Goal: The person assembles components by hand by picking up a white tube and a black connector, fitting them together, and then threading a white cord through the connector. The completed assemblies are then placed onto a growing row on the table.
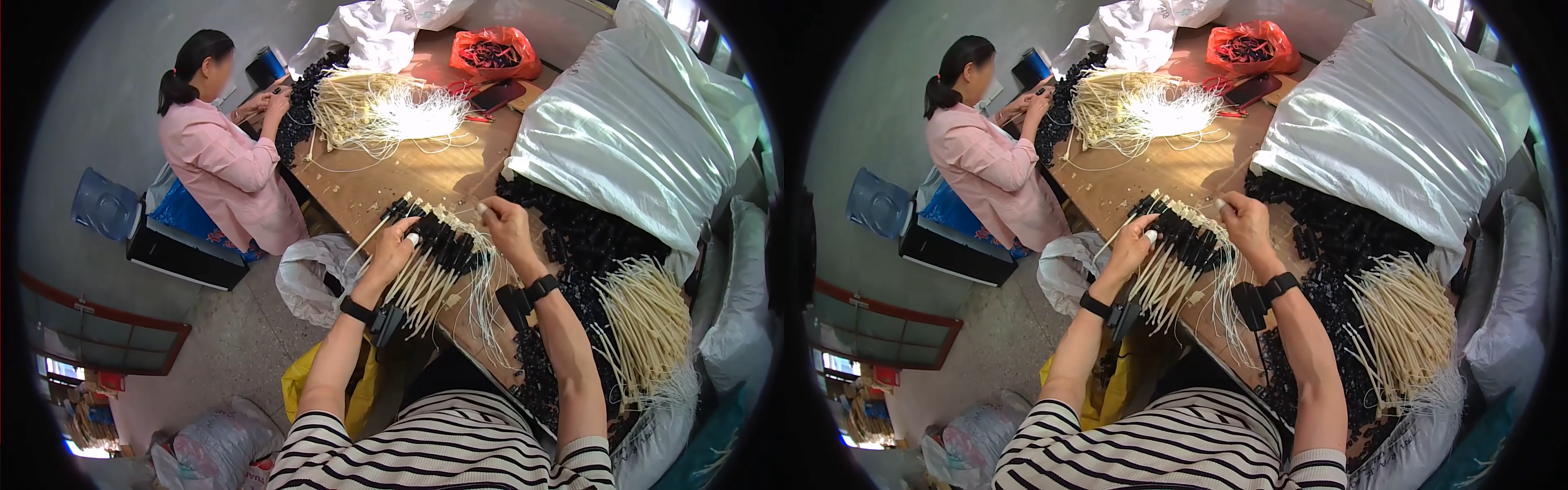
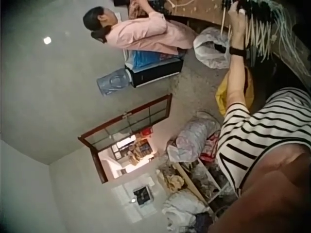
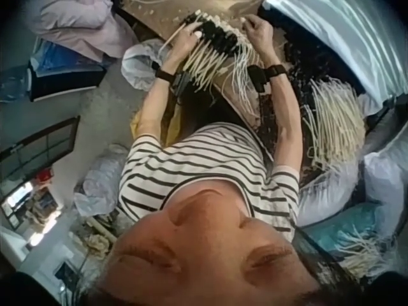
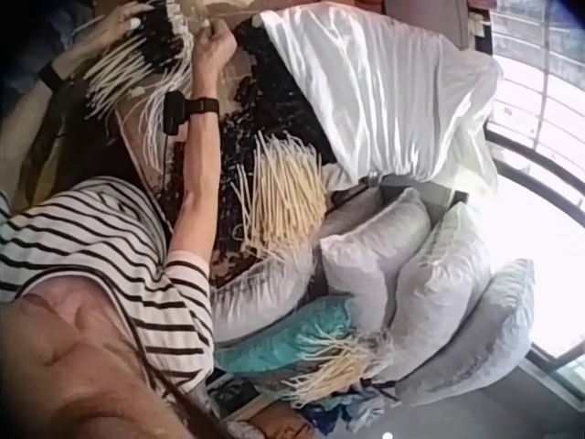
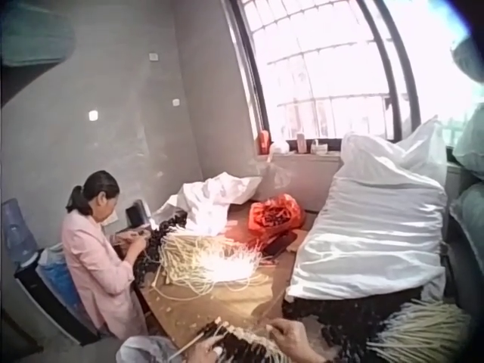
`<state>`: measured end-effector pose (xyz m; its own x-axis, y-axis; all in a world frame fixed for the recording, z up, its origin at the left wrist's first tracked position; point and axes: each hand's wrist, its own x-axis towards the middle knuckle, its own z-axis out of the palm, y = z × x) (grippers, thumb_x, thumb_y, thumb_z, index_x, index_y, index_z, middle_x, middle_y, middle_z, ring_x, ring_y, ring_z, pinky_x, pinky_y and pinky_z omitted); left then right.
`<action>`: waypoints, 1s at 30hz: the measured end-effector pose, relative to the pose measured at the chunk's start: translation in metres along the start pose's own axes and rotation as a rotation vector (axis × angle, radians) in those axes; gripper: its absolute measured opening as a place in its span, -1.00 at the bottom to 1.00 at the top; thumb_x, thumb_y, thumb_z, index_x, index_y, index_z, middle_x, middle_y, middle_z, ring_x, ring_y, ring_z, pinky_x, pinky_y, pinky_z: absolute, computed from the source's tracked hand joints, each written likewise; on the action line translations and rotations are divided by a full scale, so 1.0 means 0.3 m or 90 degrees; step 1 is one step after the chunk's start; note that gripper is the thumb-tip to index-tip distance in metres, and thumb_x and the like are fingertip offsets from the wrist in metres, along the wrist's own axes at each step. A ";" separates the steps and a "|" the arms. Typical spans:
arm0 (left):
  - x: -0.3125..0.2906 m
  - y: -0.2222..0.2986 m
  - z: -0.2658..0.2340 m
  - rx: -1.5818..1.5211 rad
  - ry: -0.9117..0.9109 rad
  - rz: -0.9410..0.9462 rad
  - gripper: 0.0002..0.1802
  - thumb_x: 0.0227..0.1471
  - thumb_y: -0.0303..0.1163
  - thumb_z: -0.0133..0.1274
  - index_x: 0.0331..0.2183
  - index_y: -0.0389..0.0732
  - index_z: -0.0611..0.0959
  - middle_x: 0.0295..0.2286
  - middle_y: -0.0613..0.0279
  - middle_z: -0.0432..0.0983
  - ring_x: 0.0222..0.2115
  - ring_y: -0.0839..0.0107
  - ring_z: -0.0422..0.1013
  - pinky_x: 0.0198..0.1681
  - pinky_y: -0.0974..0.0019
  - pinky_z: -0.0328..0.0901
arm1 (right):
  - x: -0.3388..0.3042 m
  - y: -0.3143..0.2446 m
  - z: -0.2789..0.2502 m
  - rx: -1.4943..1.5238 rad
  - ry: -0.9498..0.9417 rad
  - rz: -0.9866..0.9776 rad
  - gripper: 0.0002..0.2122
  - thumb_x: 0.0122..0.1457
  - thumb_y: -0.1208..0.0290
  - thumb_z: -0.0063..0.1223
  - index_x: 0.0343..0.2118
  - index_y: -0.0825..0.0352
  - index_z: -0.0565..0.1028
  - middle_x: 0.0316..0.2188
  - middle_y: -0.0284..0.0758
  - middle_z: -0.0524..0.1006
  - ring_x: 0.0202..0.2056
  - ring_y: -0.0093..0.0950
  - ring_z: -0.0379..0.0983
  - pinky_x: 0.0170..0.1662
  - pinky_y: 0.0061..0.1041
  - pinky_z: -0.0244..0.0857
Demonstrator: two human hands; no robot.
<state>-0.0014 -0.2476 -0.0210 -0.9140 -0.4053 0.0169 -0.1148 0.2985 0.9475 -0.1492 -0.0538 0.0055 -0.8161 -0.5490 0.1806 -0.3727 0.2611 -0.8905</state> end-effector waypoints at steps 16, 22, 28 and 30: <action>-0.189 0.179 0.297 0.208 -0.286 0.356 -0.56 -0.25 -0.64 0.02 -0.20 -0.22 0.64 -0.25 0.06 0.55 -0.15 0.08 0.45 -0.07 0.18 0.34 | -0.634 -0.113 -0.197 -0.069 -0.224 0.019 -0.71 0.02 0.40 0.13 -0.14 0.25 0.52 -0.44 -0.26 0.57 -0.47 -0.25 0.50 -0.38 -0.34 0.36; -0.092 0.264 0.611 0.190 -0.344 0.462 -0.65 -0.12 -0.55 0.04 -0.20 -0.20 0.65 -0.16 0.04 0.55 -0.10 0.09 0.45 0.00 0.19 0.34 | -0.833 -0.005 -0.397 -0.031 0.007 0.178 -0.75 0.03 0.46 0.18 -0.19 0.31 0.57 -0.46 -0.28 0.57 -0.57 -0.49 0.43 -0.46 -0.54 0.32; 0.136 0.150 0.768 0.355 -0.127 0.361 -0.80 -0.13 -0.41 0.12 -0.33 -0.15 0.63 -0.15 0.02 0.42 -0.20 -0.01 0.40 -0.13 0.06 0.32 | -1.042 0.046 -0.600 -0.260 0.310 0.195 -0.84 0.00 0.48 0.19 -0.31 0.33 0.57 -0.42 -0.25 0.55 -0.42 -0.26 0.50 -0.38 -0.46 0.34; 0.095 0.181 0.779 0.363 -0.151 0.356 -0.79 -0.16 -0.45 0.14 -0.35 -0.15 0.61 -0.19 0.04 0.42 -0.21 0.00 0.40 -0.15 0.07 0.32 | -1.091 0.073 -0.642 -0.426 0.312 0.224 -0.83 -0.01 0.52 0.15 -0.30 0.29 0.54 -0.36 -0.24 0.52 -0.39 -0.19 0.46 -0.39 -0.35 0.32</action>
<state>-0.1245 -0.0410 -0.0438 -0.9449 0.1065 0.3095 0.2598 0.8191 0.5115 0.0245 0.2845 0.0074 -0.9712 0.0107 0.2380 -0.1197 0.8416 -0.5266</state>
